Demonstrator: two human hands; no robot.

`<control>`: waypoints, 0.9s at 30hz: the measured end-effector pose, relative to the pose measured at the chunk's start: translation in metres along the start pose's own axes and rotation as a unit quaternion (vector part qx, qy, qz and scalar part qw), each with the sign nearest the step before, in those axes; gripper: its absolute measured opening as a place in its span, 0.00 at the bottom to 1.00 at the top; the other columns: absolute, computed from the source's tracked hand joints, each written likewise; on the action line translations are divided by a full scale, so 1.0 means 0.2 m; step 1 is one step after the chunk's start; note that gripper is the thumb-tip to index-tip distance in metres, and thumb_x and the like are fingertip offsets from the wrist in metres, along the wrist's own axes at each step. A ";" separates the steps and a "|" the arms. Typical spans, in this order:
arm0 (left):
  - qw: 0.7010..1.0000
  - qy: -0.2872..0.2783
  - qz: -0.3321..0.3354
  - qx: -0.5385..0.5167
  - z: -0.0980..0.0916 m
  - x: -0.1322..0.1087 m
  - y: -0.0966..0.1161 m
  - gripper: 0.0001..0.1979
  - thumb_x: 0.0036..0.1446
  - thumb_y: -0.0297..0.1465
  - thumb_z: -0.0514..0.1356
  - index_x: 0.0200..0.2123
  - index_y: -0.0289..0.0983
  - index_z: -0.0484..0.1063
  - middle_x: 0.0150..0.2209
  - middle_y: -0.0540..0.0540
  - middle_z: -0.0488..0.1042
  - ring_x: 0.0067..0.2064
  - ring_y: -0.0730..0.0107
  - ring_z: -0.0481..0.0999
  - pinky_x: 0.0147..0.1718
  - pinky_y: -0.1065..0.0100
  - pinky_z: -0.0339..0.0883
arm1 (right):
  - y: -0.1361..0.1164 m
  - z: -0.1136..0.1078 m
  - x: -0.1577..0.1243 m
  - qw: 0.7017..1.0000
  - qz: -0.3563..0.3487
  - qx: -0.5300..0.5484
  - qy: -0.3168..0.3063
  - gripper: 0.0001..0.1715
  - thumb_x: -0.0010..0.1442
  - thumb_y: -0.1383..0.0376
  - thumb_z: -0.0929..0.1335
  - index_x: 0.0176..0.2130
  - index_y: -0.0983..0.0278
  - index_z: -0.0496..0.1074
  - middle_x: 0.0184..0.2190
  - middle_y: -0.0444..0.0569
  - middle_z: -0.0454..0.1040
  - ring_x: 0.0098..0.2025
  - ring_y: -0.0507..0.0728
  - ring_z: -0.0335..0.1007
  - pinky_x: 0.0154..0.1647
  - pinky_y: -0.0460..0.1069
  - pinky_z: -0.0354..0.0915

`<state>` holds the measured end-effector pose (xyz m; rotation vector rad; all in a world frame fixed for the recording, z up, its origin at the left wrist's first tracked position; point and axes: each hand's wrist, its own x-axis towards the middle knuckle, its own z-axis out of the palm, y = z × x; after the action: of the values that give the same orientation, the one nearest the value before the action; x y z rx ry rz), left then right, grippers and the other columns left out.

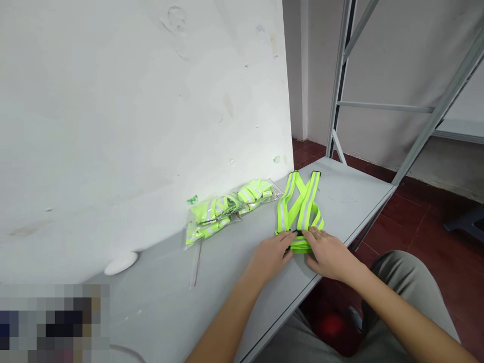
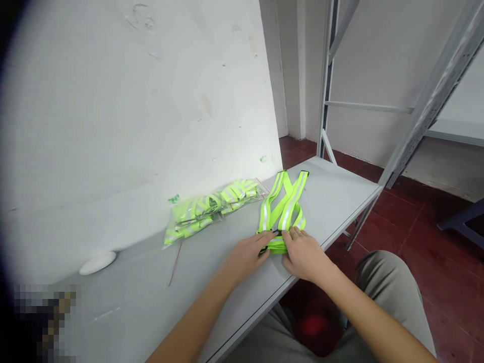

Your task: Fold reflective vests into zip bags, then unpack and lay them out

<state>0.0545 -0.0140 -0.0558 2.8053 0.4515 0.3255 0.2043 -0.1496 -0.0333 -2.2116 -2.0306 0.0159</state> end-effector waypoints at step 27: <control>0.992 0.122 0.011 -0.036 0.06 0.03 -0.02 0.11 0.63 0.30 0.54 0.46 0.42 0.73 0.42 0.47 0.80 0.43 0.64 0.77 0.43 0.62 0.62 | 0.16 -0.06 0.04 0.995 -0.006 0.091 -0.036 0.27 0.63 0.63 0.63 0.60 0.66 0.58 0.46 0.58 0.76 0.45 0.63 0.74 0.47 0.55 0.63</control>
<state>0.0624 -0.0103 -0.0676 2.7134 0.4500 0.6800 0.2381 -0.1464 -0.0236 -2.1170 -1.9892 0.2725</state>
